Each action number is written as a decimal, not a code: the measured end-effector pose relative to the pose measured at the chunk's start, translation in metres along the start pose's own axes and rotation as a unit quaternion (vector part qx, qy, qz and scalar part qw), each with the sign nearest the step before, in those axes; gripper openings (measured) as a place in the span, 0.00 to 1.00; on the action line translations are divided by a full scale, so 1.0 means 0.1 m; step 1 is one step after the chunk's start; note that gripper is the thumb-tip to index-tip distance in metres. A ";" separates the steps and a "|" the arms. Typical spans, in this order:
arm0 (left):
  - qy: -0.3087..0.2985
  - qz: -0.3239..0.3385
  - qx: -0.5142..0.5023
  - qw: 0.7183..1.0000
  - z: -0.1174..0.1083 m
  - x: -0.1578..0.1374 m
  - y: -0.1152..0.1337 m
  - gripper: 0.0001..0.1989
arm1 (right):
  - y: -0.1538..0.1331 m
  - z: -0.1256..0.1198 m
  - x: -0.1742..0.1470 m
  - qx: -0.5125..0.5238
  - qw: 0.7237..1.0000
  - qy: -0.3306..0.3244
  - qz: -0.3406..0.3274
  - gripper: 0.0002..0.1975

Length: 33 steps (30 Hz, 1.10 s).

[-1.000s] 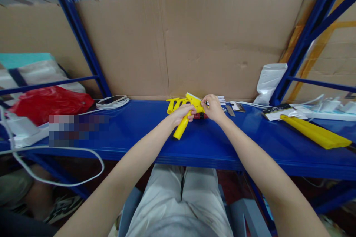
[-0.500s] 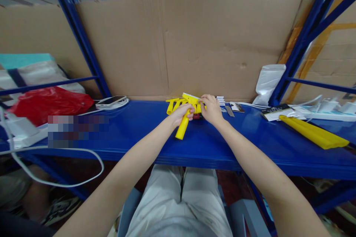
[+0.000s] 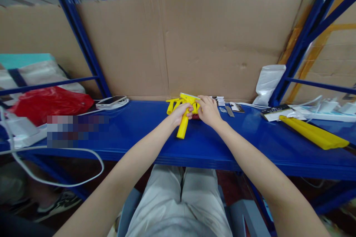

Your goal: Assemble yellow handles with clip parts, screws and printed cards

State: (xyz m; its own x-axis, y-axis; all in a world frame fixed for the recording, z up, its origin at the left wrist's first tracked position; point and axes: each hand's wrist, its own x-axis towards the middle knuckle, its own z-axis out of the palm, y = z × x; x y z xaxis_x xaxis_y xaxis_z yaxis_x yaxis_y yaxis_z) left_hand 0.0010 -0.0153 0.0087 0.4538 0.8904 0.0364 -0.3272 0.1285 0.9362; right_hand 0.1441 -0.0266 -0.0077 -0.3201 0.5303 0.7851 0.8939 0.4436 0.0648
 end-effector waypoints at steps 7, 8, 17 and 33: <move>-0.021 0.000 0.001 1.000 -0.01 -0.01 0.01 0.10 | 0.05 0.04 0.01 0.041 0.999 0.014 0.006 0.18; -0.023 0.001 0.000 1.000 -0.01 -0.01 0.01 0.10 | 0.06 0.04 0.01 0.044 0.999 0.014 0.006 0.18; -0.021 -0.006 -0.019 1.000 -0.01 0.01 0.00 0.10 | 0.03 0.04 0.00 0.033 0.999 0.012 0.009 0.17; -0.012 -0.004 -0.022 1.000 0.00 0.01 -0.01 0.10 | 0.04 0.00 0.00 0.001 0.999 -0.031 0.019 0.20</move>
State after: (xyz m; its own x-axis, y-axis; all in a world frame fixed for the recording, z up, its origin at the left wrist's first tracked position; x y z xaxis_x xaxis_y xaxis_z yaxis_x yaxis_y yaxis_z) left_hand 0.0016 -0.0149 0.0082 0.4759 0.8787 0.0373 -0.3590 0.1553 0.9203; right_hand 0.1479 -0.0249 -0.0077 -0.3052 0.5906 0.7470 0.9051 0.4238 0.0347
